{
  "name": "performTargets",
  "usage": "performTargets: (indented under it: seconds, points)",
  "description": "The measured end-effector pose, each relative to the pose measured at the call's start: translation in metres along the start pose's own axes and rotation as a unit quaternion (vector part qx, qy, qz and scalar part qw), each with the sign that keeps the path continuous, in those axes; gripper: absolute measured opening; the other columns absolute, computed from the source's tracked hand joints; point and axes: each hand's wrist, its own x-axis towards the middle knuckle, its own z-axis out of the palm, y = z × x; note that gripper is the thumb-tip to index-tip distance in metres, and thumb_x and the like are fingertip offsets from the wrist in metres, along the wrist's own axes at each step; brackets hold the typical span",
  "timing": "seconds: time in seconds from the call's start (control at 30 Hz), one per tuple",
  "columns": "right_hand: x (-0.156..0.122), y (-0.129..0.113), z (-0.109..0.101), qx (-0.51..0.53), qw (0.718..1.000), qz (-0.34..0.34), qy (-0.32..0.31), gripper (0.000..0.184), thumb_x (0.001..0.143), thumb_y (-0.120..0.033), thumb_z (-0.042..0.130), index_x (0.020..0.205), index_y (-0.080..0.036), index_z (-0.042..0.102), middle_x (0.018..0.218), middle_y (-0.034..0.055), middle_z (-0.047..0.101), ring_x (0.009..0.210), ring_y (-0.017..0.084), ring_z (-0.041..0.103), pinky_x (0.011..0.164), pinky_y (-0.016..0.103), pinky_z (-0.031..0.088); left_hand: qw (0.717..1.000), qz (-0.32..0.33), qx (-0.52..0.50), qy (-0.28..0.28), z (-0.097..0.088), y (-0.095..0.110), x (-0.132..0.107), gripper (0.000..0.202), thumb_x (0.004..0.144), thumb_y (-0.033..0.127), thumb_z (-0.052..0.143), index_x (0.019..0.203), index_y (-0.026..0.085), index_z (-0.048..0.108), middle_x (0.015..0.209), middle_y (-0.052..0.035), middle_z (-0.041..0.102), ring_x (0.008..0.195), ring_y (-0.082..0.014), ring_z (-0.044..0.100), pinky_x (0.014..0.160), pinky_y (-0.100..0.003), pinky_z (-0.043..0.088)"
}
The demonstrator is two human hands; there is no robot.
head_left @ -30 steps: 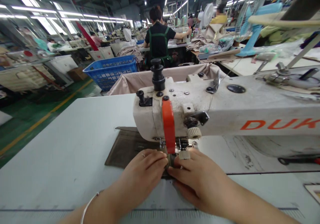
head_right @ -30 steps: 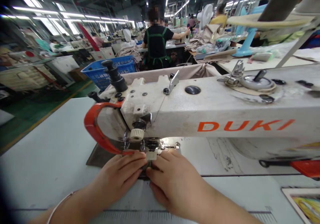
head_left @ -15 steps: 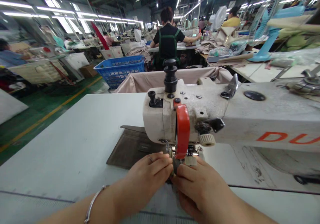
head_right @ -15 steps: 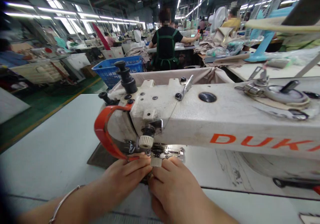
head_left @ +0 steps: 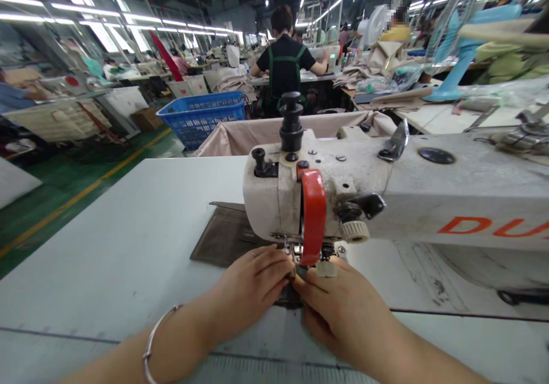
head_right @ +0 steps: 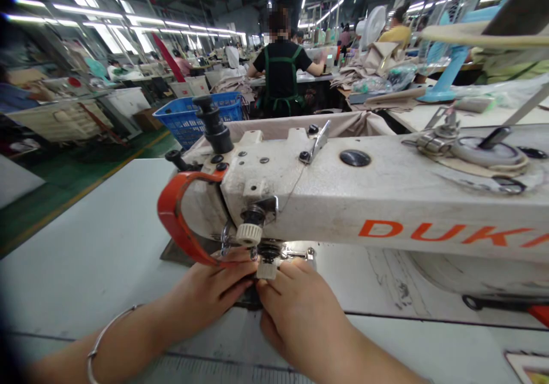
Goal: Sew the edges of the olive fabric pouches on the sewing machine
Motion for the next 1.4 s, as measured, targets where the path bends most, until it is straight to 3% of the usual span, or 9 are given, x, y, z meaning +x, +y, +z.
performTargets:
  seconds: [0.17,0.37,0.53,0.73,0.93,1.1,1.23,1.4]
  points:
    - [-0.001,0.0,-0.003,-0.014,1.0,-0.004,-0.004,0.02,0.084,-0.012,0.052,0.1,-0.015,0.064,0.095,0.0065,0.067,0.093,0.025,0.06,0.088,0.043,0.046,0.999,0.004,-0.031,-0.01,-0.002,-0.001,-0.002,0.021,0.101,0.013,0.041,0.105,0.013,0.061,0.097,-0.0063,0.069,0.097,-0.0171,0.064,0.09,-0.031,0.055]
    - [-0.006,0.0,-0.006,-0.014,1.0,-0.013,0.002,0.028,0.085,-0.013,0.054,0.111,-0.016,0.063,0.091,0.0045,0.067,0.09,0.025,0.06,0.087,0.046,0.044,0.998,-0.025,-0.046,-0.022,-0.003,0.0,0.003,0.023,0.1,0.011,0.04,0.102,0.016,0.063,0.094,-0.0037,0.07,0.093,-0.0151,0.065,0.092,-0.031,0.052]
    - [-0.009,0.001,-0.008,0.011,1.0,0.002,0.024,0.017,0.086,-0.013,0.052,0.096,-0.019,0.065,0.089,0.0043,0.067,0.087,0.024,0.059,0.082,0.043,0.044,0.998,-0.027,-0.063,-0.018,-0.003,0.001,0.004,0.02,0.099,0.009,0.042,0.101,0.015,0.062,0.094,-0.0035,0.069,0.094,-0.0151,0.064,0.094,-0.03,0.05]
    - [-0.006,0.001,-0.006,-0.008,1.0,-0.001,0.018,0.026,0.087,-0.012,0.052,0.109,-0.019,0.063,0.094,0.0045,0.067,0.09,0.024,0.059,0.083,0.043,0.043,0.997,-0.051,-0.055,-0.015,-0.006,0.004,0.006,0.024,0.102,0.014,0.038,0.097,0.016,0.062,0.093,-0.0051,0.068,0.089,-0.0166,0.063,0.088,-0.031,0.052]
    - [-0.002,-0.003,-0.006,-0.035,0.999,0.014,-0.022,0.026,0.08,-0.011,0.057,0.104,-0.019,0.063,0.09,0.0018,0.067,0.084,0.023,0.06,0.081,0.044,0.043,0.996,-0.028,-0.089,-0.015,-0.001,0.002,0.003,0.02,0.1,0.012,0.044,0.096,0.014,0.063,0.091,-0.0043,0.067,0.091,-0.0165,0.061,0.087,-0.031,0.052]
    - [-0.004,-0.004,-0.009,-0.018,1.0,0.007,0.011,0.03,0.08,-0.01,0.054,0.106,-0.018,0.065,0.1,0.0064,0.068,0.096,0.027,0.06,0.087,0.046,0.046,0.998,-0.005,-0.056,-0.004,-0.001,0.0,0.005,0.025,0.101,0.013,0.039,0.096,0.013,0.064,0.087,-0.0054,0.068,0.086,-0.0156,0.064,0.085,-0.03,0.054]
    - [-0.002,-0.007,-0.01,-0.012,0.999,-0.01,0.046,0.04,0.078,-0.007,0.049,0.115,-0.014,0.062,0.111,0.0094,0.068,0.1,0.027,0.06,0.088,0.046,0.049,0.999,-0.007,-0.051,-0.019,-0.002,-0.005,0.003,0.023,0.102,0.016,0.042,0.098,0.016,0.065,0.096,-0.0043,0.071,0.091,-0.014,0.065,0.09,-0.028,0.054]
    - [0.001,-0.01,-0.007,-0.003,0.998,0.005,0.061,0.036,0.081,-0.009,0.048,0.112,-0.015,0.063,0.111,0.0091,0.068,0.1,0.028,0.06,0.087,0.046,0.052,0.999,0.029,-0.025,-0.037,-0.004,-0.012,0.004,0.023,0.1,0.011,0.042,0.098,0.014,0.065,0.097,-0.0043,0.071,0.095,-0.0133,0.066,0.093,-0.024,0.052]
